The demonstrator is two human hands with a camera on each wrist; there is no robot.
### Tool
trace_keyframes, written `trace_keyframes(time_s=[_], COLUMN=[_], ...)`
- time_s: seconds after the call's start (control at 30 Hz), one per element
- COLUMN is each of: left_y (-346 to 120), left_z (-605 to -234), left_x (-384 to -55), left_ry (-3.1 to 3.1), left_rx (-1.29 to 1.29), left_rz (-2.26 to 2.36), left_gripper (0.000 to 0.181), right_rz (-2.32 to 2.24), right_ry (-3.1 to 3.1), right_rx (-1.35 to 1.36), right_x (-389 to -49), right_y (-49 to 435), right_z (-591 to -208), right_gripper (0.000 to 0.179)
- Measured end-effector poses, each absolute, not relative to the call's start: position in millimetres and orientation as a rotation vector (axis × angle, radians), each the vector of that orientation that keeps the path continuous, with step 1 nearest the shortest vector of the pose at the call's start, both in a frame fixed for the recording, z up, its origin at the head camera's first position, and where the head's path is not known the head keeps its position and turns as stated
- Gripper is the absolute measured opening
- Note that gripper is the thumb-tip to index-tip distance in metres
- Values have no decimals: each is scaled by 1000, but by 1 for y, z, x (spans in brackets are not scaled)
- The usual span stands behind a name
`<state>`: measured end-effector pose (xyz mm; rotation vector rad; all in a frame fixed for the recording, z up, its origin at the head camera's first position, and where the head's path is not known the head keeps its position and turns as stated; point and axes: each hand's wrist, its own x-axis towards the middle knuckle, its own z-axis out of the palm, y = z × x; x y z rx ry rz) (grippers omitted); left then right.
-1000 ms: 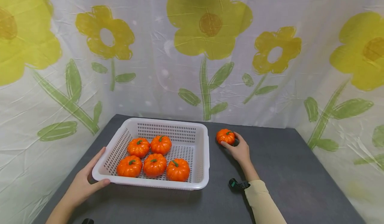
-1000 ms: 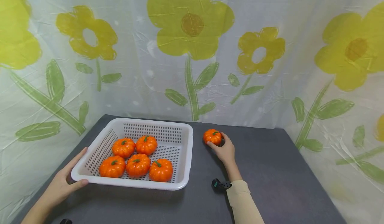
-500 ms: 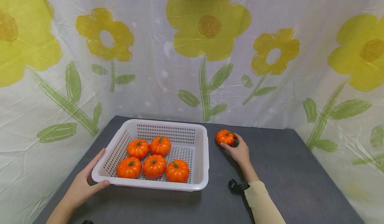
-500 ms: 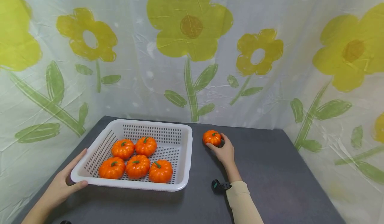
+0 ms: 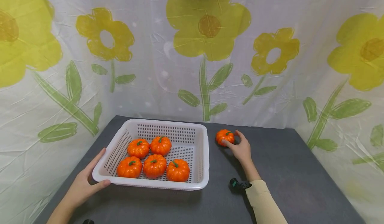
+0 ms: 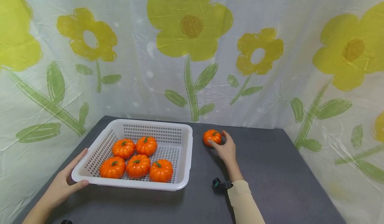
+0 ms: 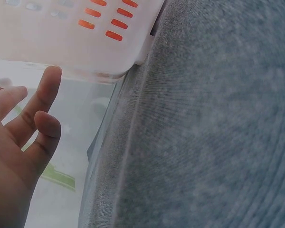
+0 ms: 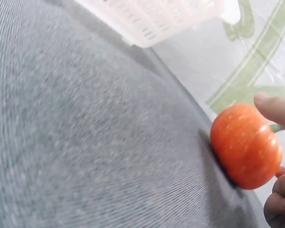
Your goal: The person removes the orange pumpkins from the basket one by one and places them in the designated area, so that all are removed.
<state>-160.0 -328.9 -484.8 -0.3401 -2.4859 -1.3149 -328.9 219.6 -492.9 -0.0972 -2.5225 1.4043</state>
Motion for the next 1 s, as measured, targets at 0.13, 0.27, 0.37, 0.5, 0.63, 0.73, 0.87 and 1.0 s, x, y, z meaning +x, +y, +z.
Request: trace_keyframes(time_s=[0.13,0.27,0.37,0.5,0.63,0.73,0.87,1.0], left_y=[-328,-328,-327,-327,-327,-328,-329,-329], left_z=[-485,-484,-485,-486,-488,-488,-487,-487], left_x=[-162,-162,-161,-160,-159,-159,-159,-160], left_ry=[-2478,-2471,-2455,-2446,-2447,-2432,-2436,-2466], left_rx=[-338,-345,-367,-388,-386,-392,-382,-353], left_rz=[-1316,-1313,-1319,-1332,-1344,-1352,-1349,-1331], left_gripper=[105,105,106,106,105,105,105,104], right_rz=[1421,1411,1409,1448,1487,1500,1506,1527], right_ry=[-2489,-2449,-2428,-2413,-2399,-2399,-2393,-2378], right_rx=[-77,-61,-43,1,36,56,81,122], right_x=[-329,-327,-324,-319,-314,-312,-312,-311], right_y=[220,218,217,215,209,204,197,191], right_z=[-485,-476,-470,-462,-453,-444,-432,-417], right_gripper=[89,88,88,88,86,84,83,83])
